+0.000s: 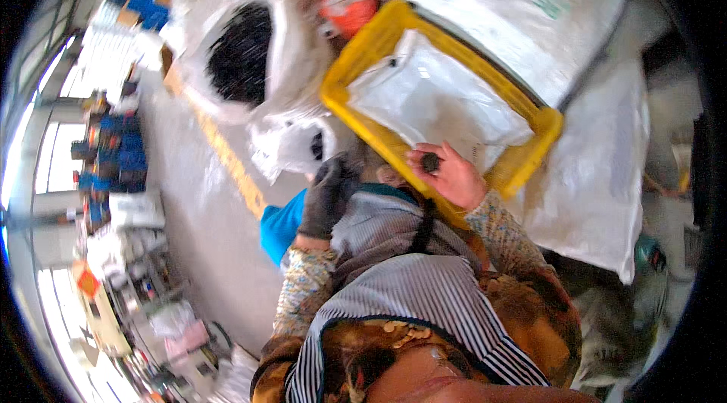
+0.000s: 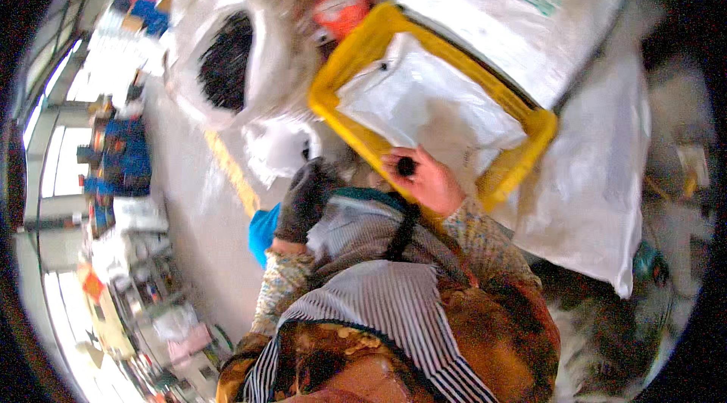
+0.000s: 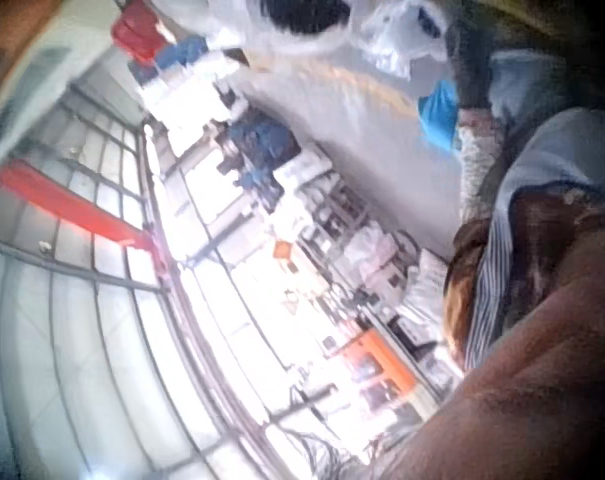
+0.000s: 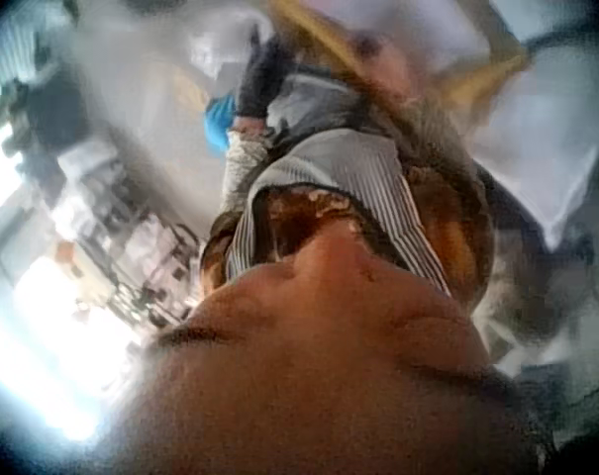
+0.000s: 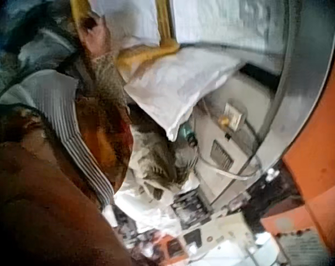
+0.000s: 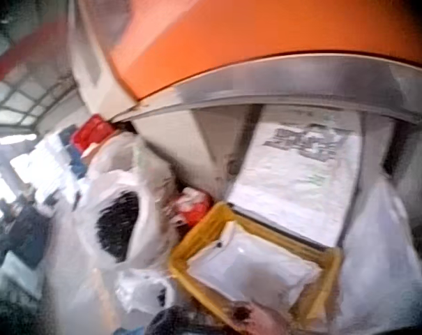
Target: The person scoops small black fasteners from a large white sack into a yellow tray, then transfers them into a smaller plastic bag. The person repeats this process, handling the fasteners by hand and using a scoop to move them between containers.
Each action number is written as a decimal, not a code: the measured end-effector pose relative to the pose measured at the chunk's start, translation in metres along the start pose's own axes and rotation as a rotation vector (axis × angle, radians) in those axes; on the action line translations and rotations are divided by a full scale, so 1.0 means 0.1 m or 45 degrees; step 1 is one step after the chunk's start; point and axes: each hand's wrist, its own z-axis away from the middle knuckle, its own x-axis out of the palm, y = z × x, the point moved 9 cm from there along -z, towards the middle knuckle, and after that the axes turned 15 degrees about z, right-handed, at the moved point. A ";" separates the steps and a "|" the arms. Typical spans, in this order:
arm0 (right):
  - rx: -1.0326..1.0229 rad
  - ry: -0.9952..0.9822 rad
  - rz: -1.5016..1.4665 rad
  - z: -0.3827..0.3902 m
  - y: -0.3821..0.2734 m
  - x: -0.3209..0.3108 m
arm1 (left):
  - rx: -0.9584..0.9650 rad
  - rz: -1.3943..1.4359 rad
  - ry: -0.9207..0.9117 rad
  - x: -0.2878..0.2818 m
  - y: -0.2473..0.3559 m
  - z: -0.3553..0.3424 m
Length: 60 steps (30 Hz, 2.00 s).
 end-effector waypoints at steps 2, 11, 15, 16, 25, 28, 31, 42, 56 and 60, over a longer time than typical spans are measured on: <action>-0.006 0.073 0.276 -0.11 0.07 0.03 | 0.053 0.072 -0.014 -0.23 0.03 -0.01; 0.199 0.298 1.109 -0.85 0.73 0.42 | 0.674 -0.523 0.166 -0.90 0.64 0.45; -0.696 0.061 1.857 -1.29 0.47 1.36 | 0.553 0.155 0.467 -1.27 0.76 0.70; -0.831 0.006 1.911 -1.37 0.50 1.53 | 0.503 0.292 0.511 -1.30 0.74 0.76; -0.878 -0.206 2.653 -1.89 1.13 1.36 | 0.710 -0.040 0.448 -0.64 1.56 0.74; -0.994 -0.150 2.401 -1.62 0.62 1.75 | 1.049 -0.552 0.345 -0.06 2.36 0.66; -1.403 -0.060 2.365 -1.52 0.09 2.31 | 1.422 -0.798 0.191 0.36 3.00 0.28; -1.080 -0.506 3.313 -3.05 0.53 2.70 | 1.598 -1.382 0.618 -0.05 2.90 0.11; -1.467 -0.015 2.293 -2.33 -0.25 3.17 | 1.102 -0.551 0.448 -0.54 2.10 0.36; -1.657 -0.302 2.231 -1.76 -0.03 3.35 | 0.884 0.151 0.178 -0.26 2.02 0.41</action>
